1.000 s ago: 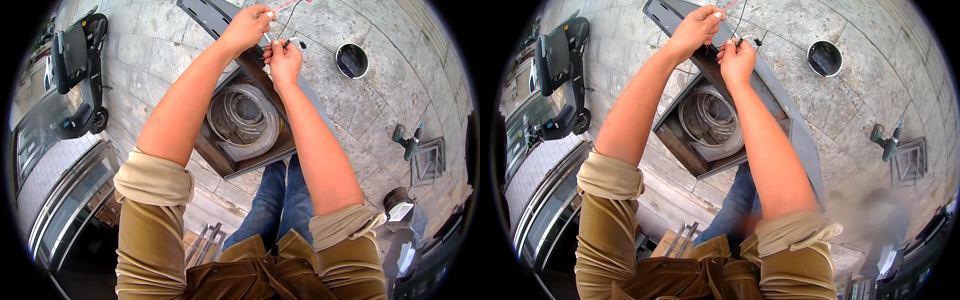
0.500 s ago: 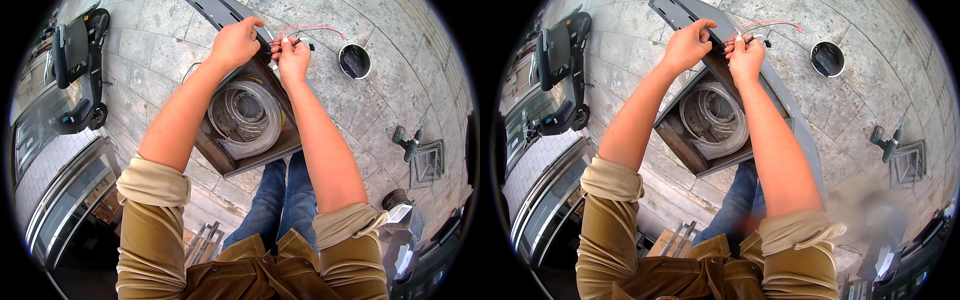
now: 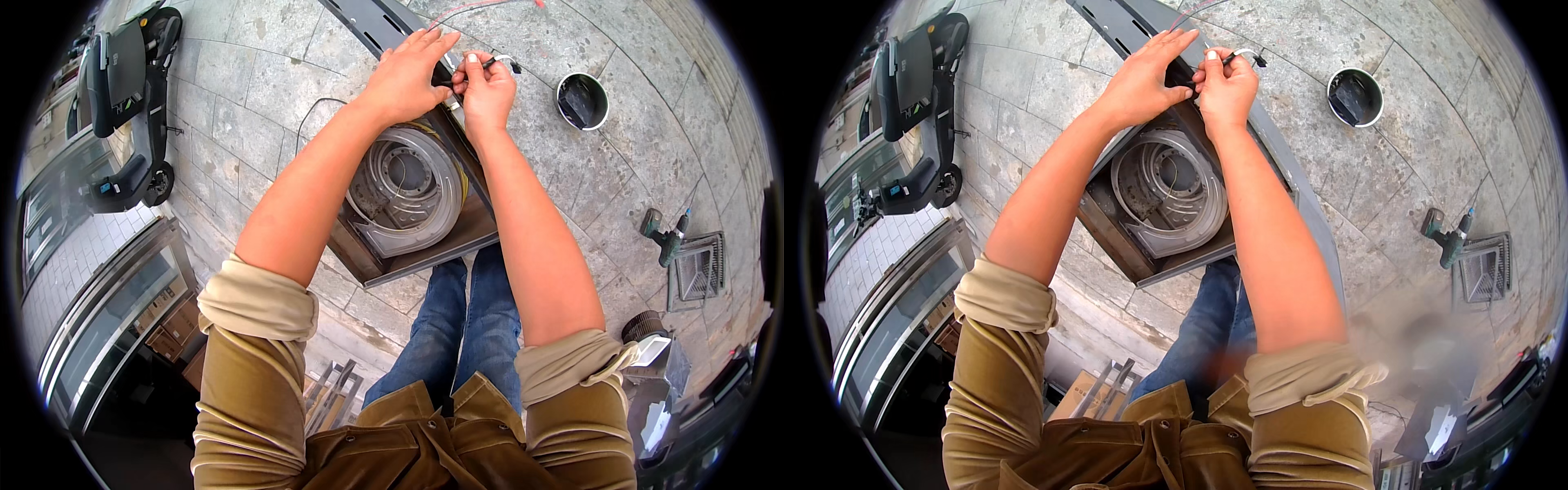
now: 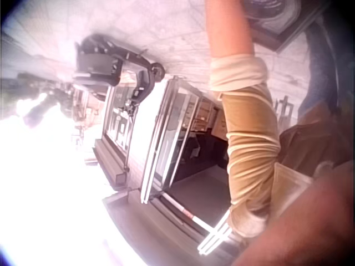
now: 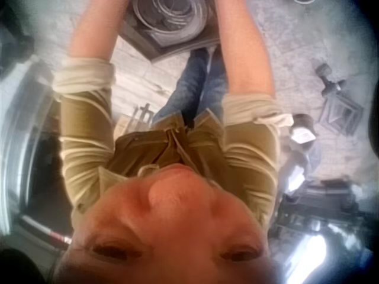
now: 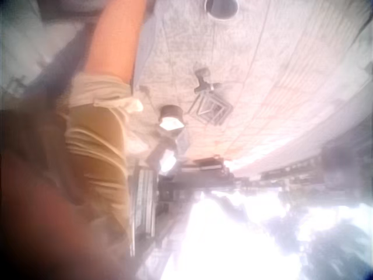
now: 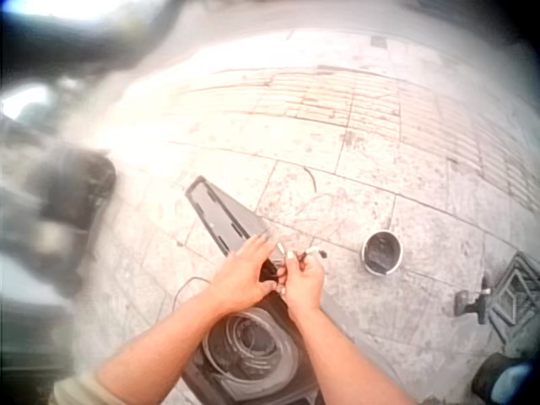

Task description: The person walks outside to a work area and kneels to repair a disassembled range hood. They use a power drill and pliers to manipulate wires and components inside the metal casing, then reposition the unit to continue working on the internal fan assembly.

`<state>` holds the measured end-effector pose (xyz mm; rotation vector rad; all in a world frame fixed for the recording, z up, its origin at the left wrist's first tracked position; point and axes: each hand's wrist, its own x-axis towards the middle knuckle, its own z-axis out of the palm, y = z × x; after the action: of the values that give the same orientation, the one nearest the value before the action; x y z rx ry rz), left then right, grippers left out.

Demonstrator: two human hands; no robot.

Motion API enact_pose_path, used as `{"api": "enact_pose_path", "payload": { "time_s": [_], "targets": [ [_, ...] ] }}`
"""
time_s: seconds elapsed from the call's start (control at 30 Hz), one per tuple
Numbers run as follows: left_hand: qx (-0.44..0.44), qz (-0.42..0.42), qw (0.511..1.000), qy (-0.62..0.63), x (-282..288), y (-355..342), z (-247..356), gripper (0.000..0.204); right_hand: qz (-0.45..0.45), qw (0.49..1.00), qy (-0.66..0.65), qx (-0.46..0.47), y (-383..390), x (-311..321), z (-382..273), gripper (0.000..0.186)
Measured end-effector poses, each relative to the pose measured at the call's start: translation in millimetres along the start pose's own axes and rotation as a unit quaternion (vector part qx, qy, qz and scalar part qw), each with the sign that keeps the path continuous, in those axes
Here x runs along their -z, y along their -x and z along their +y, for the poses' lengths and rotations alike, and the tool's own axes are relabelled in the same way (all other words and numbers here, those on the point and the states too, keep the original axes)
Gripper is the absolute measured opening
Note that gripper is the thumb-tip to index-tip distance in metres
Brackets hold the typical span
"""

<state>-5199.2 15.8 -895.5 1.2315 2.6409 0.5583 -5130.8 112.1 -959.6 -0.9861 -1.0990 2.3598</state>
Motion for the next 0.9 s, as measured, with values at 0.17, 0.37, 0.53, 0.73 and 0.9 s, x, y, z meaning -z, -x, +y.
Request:
{"api": "enact_pose_path", "payload": {
  "time_s": [0.17,0.37,0.53,0.73,0.9],
  "targets": [
    [0.122,-0.008,0.987,0.108,9,4,10,0.052,0.023,1.0,0.012,0.003,-1,7,-3,0.009],
    [0.154,0.042,0.97,0.184,18,36,13,0.044,0.051,0.998,-0.018,0.022,9,-3,-8,0.031],
    [0.228,0.033,0.941,0.25,16,111,7,0.038,0.017,1.0,-0.009,0.012,10,0,-7,0.028],
    [0.356,-0.027,0.887,0.292,8,241,19,0.031,-0.036,0.999,0.035,-0.014,35,4,-13,0.022],
    [0.439,-0.051,0.843,0.307,-6,355,29,0.028,0.056,0.996,0.061,0.023,68,41,-21,0.025]
  ]
}}
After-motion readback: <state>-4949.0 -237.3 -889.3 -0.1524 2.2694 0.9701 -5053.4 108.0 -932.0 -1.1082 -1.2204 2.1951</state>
